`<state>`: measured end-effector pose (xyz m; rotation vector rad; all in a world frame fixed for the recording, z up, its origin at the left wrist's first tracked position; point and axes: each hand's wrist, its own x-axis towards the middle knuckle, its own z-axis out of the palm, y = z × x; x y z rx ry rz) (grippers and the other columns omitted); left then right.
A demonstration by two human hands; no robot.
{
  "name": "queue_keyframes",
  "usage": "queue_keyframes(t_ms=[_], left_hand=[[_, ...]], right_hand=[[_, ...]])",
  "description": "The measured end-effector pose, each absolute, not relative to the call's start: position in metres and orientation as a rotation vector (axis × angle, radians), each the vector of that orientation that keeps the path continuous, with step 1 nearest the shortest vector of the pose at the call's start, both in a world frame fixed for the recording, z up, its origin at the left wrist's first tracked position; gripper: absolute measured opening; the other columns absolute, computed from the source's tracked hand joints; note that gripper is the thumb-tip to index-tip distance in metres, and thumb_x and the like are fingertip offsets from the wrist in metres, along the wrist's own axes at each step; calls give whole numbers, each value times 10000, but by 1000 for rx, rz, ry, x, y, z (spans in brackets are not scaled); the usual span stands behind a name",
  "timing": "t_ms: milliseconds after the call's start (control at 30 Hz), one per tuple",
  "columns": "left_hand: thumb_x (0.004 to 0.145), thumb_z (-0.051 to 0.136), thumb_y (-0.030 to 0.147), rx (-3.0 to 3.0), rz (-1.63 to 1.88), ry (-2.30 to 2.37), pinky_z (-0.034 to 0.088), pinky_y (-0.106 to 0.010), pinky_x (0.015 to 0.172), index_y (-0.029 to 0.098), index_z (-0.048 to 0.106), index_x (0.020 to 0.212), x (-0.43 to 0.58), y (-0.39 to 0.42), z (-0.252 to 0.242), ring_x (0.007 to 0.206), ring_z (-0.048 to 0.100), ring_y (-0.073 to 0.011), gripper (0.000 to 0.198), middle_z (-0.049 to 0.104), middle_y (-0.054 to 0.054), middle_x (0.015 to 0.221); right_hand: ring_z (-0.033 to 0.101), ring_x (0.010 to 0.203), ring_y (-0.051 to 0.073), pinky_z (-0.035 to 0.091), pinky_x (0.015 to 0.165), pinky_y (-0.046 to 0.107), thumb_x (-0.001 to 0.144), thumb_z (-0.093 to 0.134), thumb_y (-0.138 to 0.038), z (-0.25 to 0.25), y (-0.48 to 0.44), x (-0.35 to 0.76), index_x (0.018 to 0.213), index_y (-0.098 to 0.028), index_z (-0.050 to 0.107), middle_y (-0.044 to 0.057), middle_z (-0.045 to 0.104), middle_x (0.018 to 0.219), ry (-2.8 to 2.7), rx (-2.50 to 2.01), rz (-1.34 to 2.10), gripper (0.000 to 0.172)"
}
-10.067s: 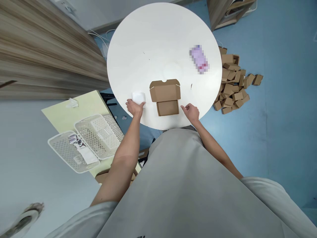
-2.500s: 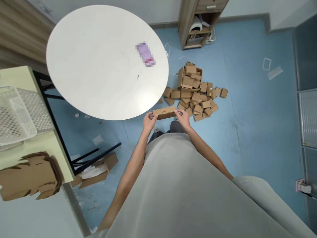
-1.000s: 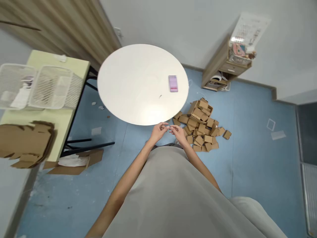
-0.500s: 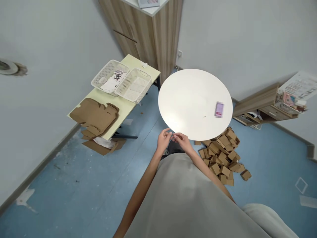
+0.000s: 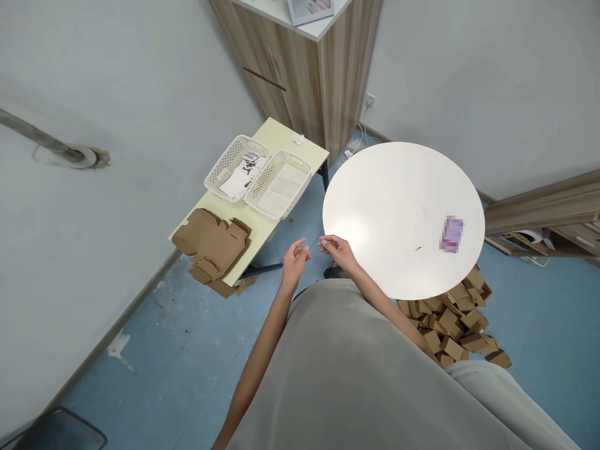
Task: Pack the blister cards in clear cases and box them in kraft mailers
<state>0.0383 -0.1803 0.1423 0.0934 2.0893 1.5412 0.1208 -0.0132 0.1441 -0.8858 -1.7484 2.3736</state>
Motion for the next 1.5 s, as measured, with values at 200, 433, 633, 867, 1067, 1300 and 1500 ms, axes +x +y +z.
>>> queue_keyframes(t_ms=[200, 433, 633, 867, 1067, 1300, 1500], left_hand=[[899, 696, 668, 68, 1469, 2119, 561, -327, 757, 192, 733, 1262, -15, -167, 138, 731, 658, -186, 600, 624, 2, 734], [936, 695, 582, 84, 1447, 2083, 514, -312, 694, 209, 739, 1315, -74, -160, 136, 658, 571, -175, 533, 516, 39, 680], [961, 612, 530, 111, 1266, 2186, 542, -328, 704, 159, 732, 1358, -171, -145, 113, 622, 578, -197, 556, 478, 49, 617], [910, 676, 300, 675, 858, 2323, 551, -392, 974, 135, 708, 1442, -264, -101, 91, 876, 705, -273, 558, 698, -49, 835], [908, 645, 226, 1003, 529, 2228, 501, -482, 1077, 96, 648, 1520, -288, -80, 69, 1132, 694, -393, 626, 767, -165, 1020], [812, 694, 107, 1515, 184, 2032, 431, -588, 1208, 110, 486, 1638, -295, -82, 35, 1477, 492, -458, 852, 555, -264, 1622], [902, 640, 165, 1635, 139, 2015, 431, -571, 1199, 47, 484, 1627, -297, -88, 27, 1457, 504, -454, 751, 569, -286, 1603]], right_hand=[[792, 884, 214, 629, 887, 386, 863, 812, -588, 128, 3, 86, 1067, -239, 807, 72, 845, 1037, -1710, -951, 2450, 404], [784, 897, 220, 637, 913, 402, 899, 794, -568, 129, 13, 69, 1076, -244, 812, 70, 846, 1044, -1680, -1084, 2430, 369], [789, 942, 230, 625, 920, 402, 908, 779, -575, 140, 22, 51, 1107, -247, 807, 71, 845, 1083, -1610, -1264, 2278, 385], [784, 978, 235, 610, 943, 401, 914, 768, -581, 159, 2, 36, 1149, -241, 804, 84, 839, 1121, -1478, -1424, 2042, 415], [788, 964, 240, 608, 939, 406, 897, 770, -623, 163, -27, 33, 1136, -243, 807, 83, 841, 1109, -1397, -1479, 1913, 451], [783, 953, 242, 609, 915, 397, 866, 783, -672, 164, -59, 36, 1134, -230, 798, 92, 838, 1101, -1300, -1567, 1822, 517], [770, 954, 239, 606, 936, 414, 861, 781, -672, 170, -68, 32, 1118, -230, 783, 89, 825, 1110, -1288, -1575, 1833, 511]])
